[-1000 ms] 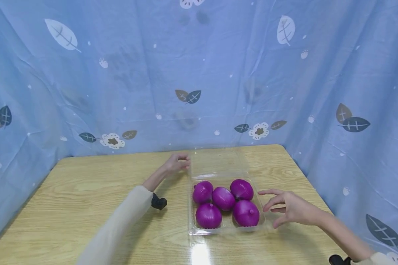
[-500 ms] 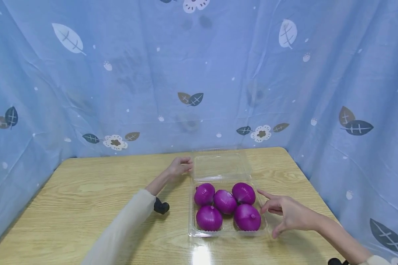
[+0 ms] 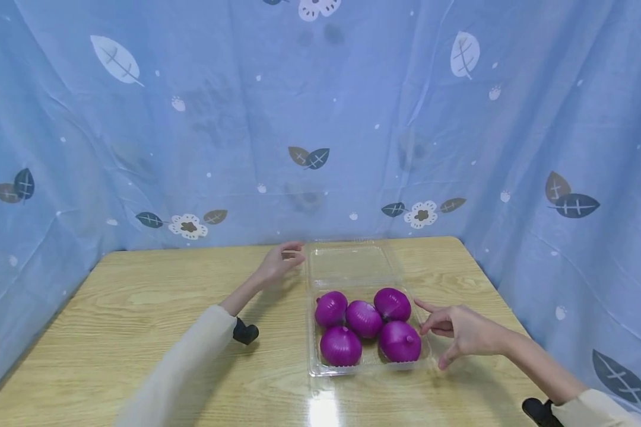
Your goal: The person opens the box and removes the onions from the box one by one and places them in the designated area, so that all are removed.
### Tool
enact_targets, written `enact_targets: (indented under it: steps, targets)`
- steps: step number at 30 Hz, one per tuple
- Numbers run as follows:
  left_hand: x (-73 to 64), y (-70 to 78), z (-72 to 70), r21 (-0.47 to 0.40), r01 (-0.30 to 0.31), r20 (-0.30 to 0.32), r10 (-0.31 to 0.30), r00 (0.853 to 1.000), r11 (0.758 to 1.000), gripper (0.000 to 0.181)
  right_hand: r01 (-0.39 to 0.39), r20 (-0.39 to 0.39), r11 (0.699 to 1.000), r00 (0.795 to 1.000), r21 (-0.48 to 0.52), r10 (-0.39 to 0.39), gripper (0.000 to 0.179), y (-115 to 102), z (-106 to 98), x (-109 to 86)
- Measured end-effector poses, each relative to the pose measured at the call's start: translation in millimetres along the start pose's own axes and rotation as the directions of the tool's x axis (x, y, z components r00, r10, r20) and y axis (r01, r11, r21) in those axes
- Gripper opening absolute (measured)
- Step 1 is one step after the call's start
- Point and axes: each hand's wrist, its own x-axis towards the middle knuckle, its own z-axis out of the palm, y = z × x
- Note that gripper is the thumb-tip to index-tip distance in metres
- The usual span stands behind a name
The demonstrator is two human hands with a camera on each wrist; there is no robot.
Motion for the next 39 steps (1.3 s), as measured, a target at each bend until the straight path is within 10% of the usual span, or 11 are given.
enact_targets:
  steps: [3,6,15,26,30,39]
  targets:
    - [-12.6,19.7,-4.7,-0.089,-0.082,0.138,0.094,0.986,0.993,0.04,-0.004,0.006,1.0,1.0,0.02,0.003,0.049,0.5,0.0,-0.6]
    - [-17.6,28.3,-6.5,-0.194,-0.06,0.332,0.123,0.935,0.979,0.043,0.0,0.013,1.0,1.0,0.027,0.0,0.048,0.8,0.1,-0.8]
    - [-21.8,36.3,11.1,-0.221,0.016,0.692,0.145,0.708,0.975,0.054,-0.02,0.033,0.991,0.999,0.133,0.016,0.047,2.4,6.0,-5.0]
    - [12.1,57.3,40.6,-0.056,0.196,0.895,-0.038,0.445,0.979,0.052,-0.028,0.05,0.989,0.998,0.142,0.021,0.049,4.4,6.0,-5.5]
    - [16.8,63.1,46.2,-0.01,0.139,0.91,-0.049,0.412,0.99,0.054,-0.023,0.06,0.987,0.998,0.16,0.014,0.051,4.1,5.1,-3.3]
    - [10.1,72.6,53.3,0.145,-0.2,0.888,-0.039,0.457,0.969,0.066,0.004,0.048,0.986,0.999,0.166,-0.012,0.05,0.8,1.4,-2.2]
